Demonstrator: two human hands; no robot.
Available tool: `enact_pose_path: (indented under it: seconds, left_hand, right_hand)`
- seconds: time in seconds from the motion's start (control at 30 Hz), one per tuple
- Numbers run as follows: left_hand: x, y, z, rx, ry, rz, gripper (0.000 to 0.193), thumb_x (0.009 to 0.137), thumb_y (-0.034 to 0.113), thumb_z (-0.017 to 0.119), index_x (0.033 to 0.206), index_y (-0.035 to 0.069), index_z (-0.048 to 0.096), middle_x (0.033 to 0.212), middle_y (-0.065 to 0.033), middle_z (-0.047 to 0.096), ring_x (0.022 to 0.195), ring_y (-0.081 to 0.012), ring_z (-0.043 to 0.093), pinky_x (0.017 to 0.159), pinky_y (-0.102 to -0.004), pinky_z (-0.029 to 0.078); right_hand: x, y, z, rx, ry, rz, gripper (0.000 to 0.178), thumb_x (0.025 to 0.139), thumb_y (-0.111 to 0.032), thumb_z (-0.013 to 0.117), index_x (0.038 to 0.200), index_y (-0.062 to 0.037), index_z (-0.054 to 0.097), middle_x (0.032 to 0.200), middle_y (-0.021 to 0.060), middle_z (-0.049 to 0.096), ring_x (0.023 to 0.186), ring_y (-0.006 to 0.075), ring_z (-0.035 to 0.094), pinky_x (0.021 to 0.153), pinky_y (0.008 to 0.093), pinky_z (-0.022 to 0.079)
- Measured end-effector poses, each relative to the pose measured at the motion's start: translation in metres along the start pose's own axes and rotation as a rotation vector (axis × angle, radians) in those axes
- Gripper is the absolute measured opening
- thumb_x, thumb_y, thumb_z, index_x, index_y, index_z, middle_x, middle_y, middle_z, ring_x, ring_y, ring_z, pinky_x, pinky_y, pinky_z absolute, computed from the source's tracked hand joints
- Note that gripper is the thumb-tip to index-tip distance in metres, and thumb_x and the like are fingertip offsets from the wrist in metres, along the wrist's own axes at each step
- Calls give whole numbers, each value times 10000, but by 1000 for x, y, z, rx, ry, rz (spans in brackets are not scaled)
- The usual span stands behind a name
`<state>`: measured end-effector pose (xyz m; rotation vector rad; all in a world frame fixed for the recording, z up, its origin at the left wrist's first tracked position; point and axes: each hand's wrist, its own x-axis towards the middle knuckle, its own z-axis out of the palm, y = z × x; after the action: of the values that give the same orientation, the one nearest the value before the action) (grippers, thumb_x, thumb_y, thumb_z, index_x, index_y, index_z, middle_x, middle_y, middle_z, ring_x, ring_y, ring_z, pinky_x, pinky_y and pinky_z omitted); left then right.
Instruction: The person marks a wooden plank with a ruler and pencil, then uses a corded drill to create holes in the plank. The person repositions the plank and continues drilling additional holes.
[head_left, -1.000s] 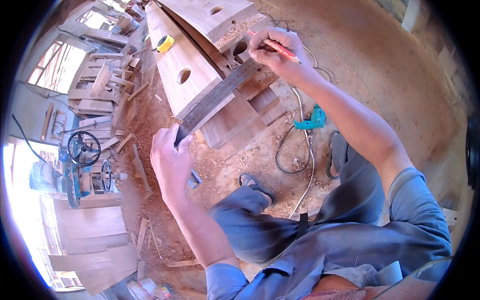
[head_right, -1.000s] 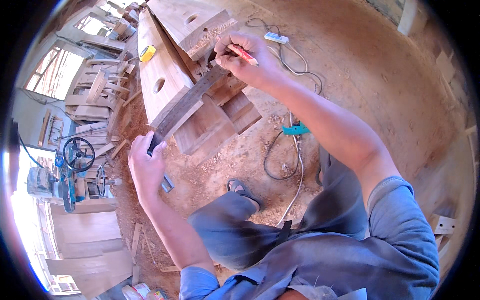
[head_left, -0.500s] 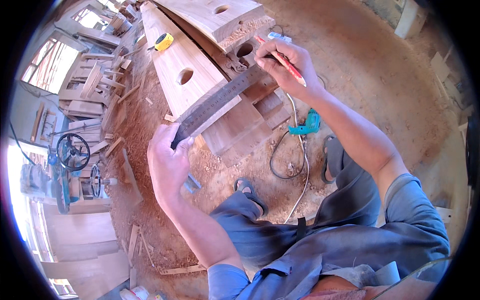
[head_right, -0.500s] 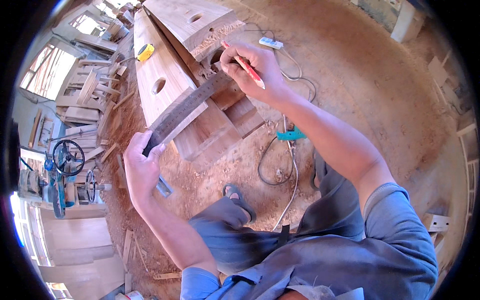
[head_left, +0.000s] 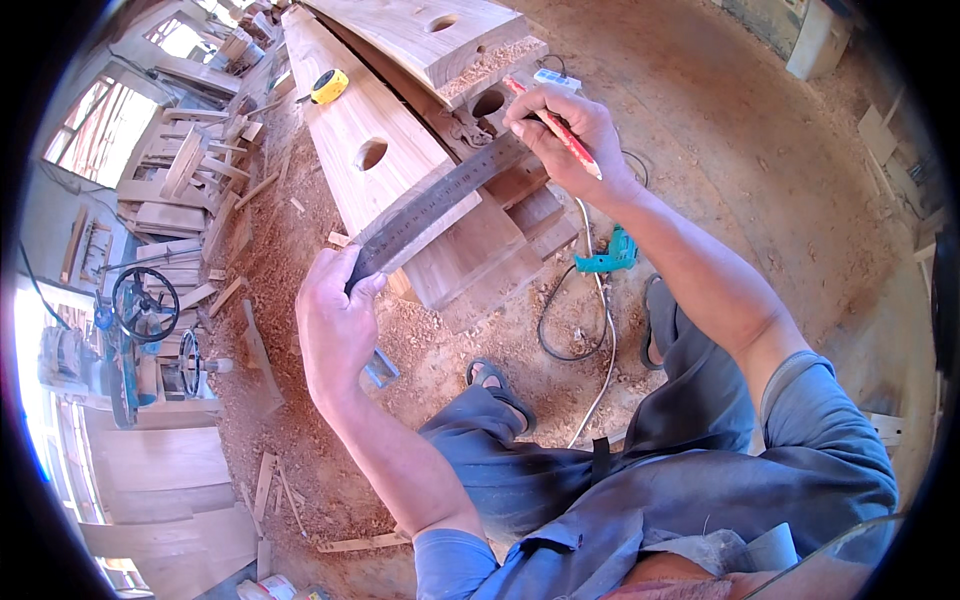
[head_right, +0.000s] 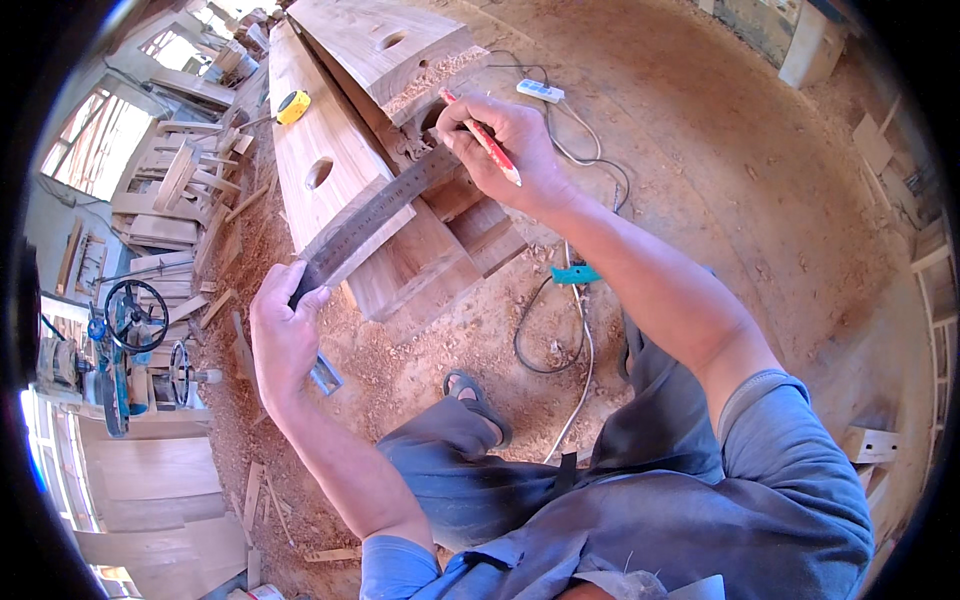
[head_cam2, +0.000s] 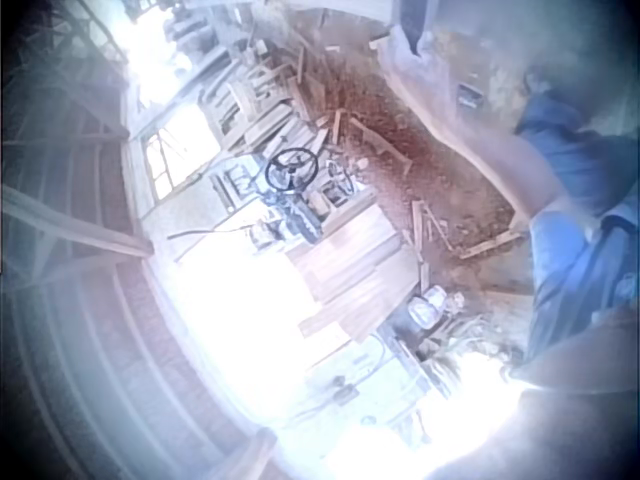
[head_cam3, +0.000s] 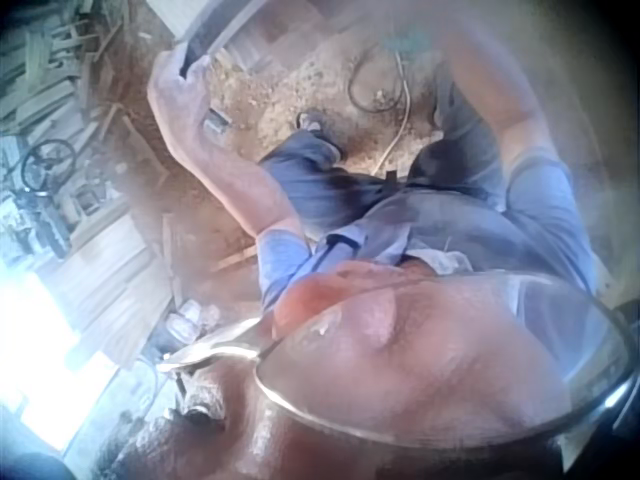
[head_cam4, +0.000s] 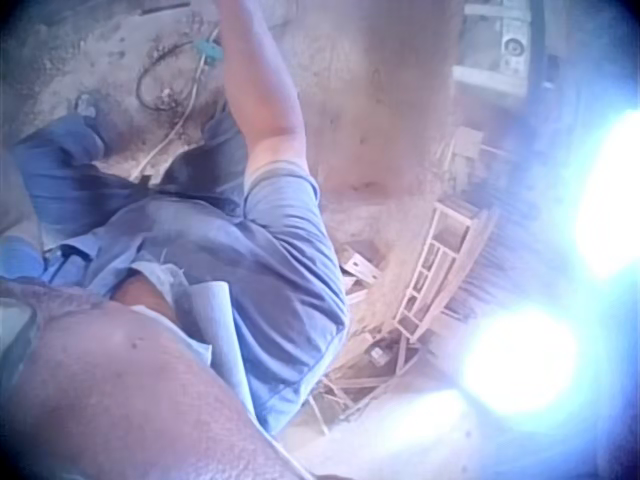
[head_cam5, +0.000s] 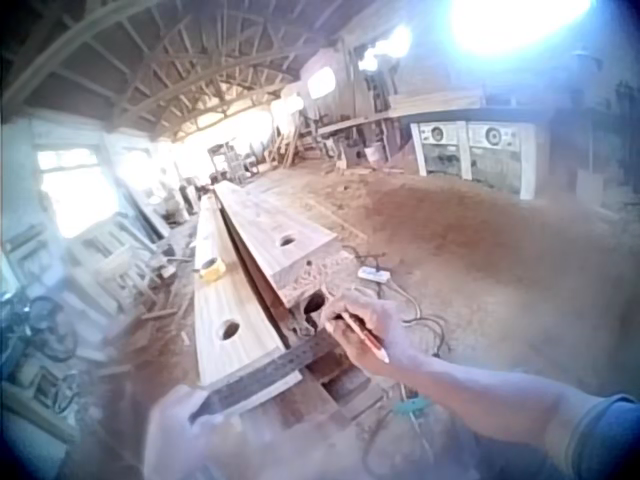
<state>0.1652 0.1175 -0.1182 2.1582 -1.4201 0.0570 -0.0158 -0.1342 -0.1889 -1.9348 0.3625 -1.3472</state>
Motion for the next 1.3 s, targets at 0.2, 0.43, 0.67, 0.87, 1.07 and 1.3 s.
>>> enact_pose_path:
  seconds: [0.2, 0.43, 0.67, 0.87, 1.07, 1.3]
  left_hand:
    - [-1, 1, 0, 0, -10, -13, 242, 856, -6, 708, 1092, -44, 670, 900, -170, 588, 817, -344, 600, 767, -418, 477]
    - [-1, -1, 0, 19, -16, 13, 231, 868, 22, 709, 1086, -40, 666, 931, -181, 600, 862, -370, 610, 786, -436, 477]
    - [-2, -7, 1, 46, -26, -22, 292, 875, 68, 723, 1149, -20, 670, 994, -182, 623, 953, -394, 614, 823, -462, 476]
    - [-3, -6, 2, 74, 9, -8, 283, 883, 106, 733, 1139, -8, 691, 1000, -175, 640, 967, -397, 627, 830, -475, 482]
    - [-3, -3, 0, 62, 14, 0, 295, 877, 94, 740, 1156, 5, 702, 1014, -171, 652, 967, -398, 640, 840, -477, 490]
    - [-3, -5, 3, 46, 27, 10, 287, 868, 69, 741, 1137, -19, 690, 994, -177, 641, 943, -390, 635, 832, -463, 490]
  right_hand:
    - [0, 1, 3, 18, 27, -24, 111, 951, 43, 653, 1002, -48, 692, 910, -13, 671, 824, 59, 581, 750, 236, 485]
    - [3, 0, -2, 18, 26, 7, 106, 934, 17, 639, 1002, -51, 687, 822, 58, 675, 781, 110, 636, 856, 285, 548]
    - [-4, -32, -12, 57, 255, -52, 142, 1037, -97, 622, 1128, -17, 696, 1016, 91, 757, 1032, 161, 705, 941, 312, 533]
    - [-20, -60, 7, 301, -144, -43, 357, 1034, -348, 672, 1177, -29, 749, 927, 67, 741, 841, 114, 643, 750, 264, 505]
    - [-20, -71, 30, 330, -231, 25, 223, 1010, -182, 655, 1015, 24, 740, 836, 52, 706, 726, 82, 598, 638, 256, 472]
    - [-15, -69, 48, 267, -185, -28, 91, 954, -62, 678, 973, 22, 706, 802, 39, 693, 707, 66, 583, 622, 247, 459]
